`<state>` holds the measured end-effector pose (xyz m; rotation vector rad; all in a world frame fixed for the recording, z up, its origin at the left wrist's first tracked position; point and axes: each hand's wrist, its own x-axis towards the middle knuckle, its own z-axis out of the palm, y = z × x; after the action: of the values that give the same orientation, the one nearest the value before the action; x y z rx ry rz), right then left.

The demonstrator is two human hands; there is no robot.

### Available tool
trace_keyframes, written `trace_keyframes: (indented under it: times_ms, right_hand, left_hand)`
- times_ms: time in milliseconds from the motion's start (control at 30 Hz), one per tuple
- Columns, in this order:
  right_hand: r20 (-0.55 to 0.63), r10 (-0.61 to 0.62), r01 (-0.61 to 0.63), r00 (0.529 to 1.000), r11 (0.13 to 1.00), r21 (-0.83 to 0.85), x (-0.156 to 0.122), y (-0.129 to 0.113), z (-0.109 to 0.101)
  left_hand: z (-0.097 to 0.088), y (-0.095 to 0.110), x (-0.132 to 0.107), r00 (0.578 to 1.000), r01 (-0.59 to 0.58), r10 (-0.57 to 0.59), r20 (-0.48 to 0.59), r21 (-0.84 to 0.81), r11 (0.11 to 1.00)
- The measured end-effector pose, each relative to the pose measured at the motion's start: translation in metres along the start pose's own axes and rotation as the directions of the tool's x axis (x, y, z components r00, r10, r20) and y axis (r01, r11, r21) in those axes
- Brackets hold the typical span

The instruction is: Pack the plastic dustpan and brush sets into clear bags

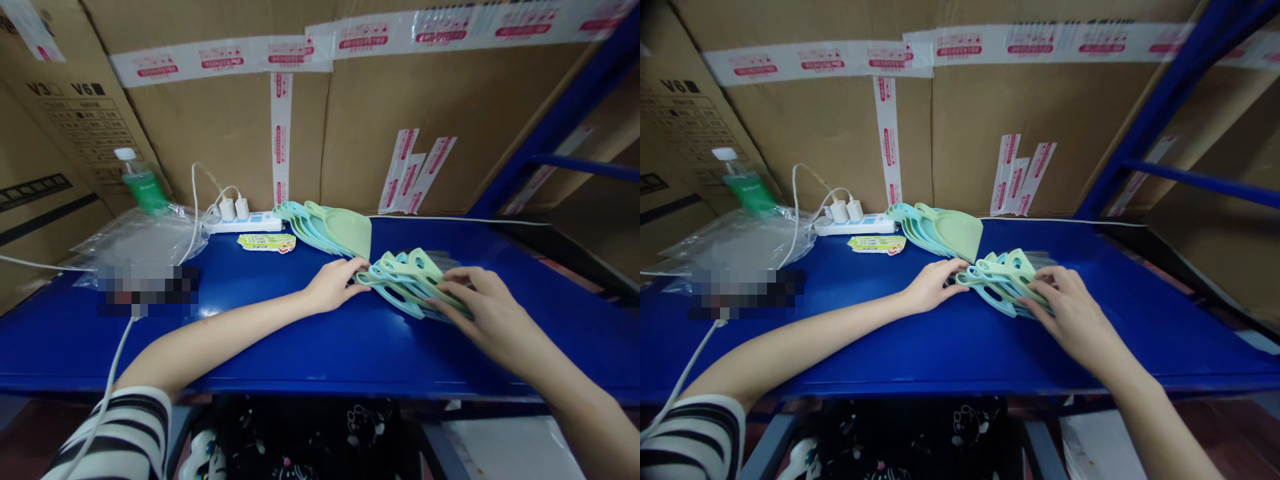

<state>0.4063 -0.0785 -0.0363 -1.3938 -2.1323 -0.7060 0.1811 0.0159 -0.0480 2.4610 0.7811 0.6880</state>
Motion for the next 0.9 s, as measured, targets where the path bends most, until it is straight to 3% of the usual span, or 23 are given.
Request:
trace_keyframes:
  times_ms: [267, 500, 733, 900]
  right_hand:
    - [0.037, 0.061, -0.062, 0.997, 0.997, 0.036, -0.004, -0.002, 0.003]
    - [0.049, 0.113, -0.117, 0.992, 0.99, 0.078, -0.008, -0.005, -0.001]
    - [0.068, 0.061, -0.063, 0.996, 0.998, 0.023, -0.009, -0.006, -0.007]
    - [0.008, 0.02, -0.019, 1.0, 0.999, -0.042, -0.006, -0.011, -0.009]
  left_hand:
    - [-0.009, 0.013, -0.007, 0.996, 0.065, -0.077, 0.044, 0.222, 0.973]
    - [-0.003, 0.006, -0.002, 0.999, 0.032, -0.04, 0.025, 0.258, 0.966]
    - [-0.011, 0.008, -0.004, 0.999, 0.005, -0.014, 0.037, 0.253, 0.967]
    - [-0.024, 0.023, -0.014, 0.989, 0.029, -0.091, 0.117, 0.45, 0.893]
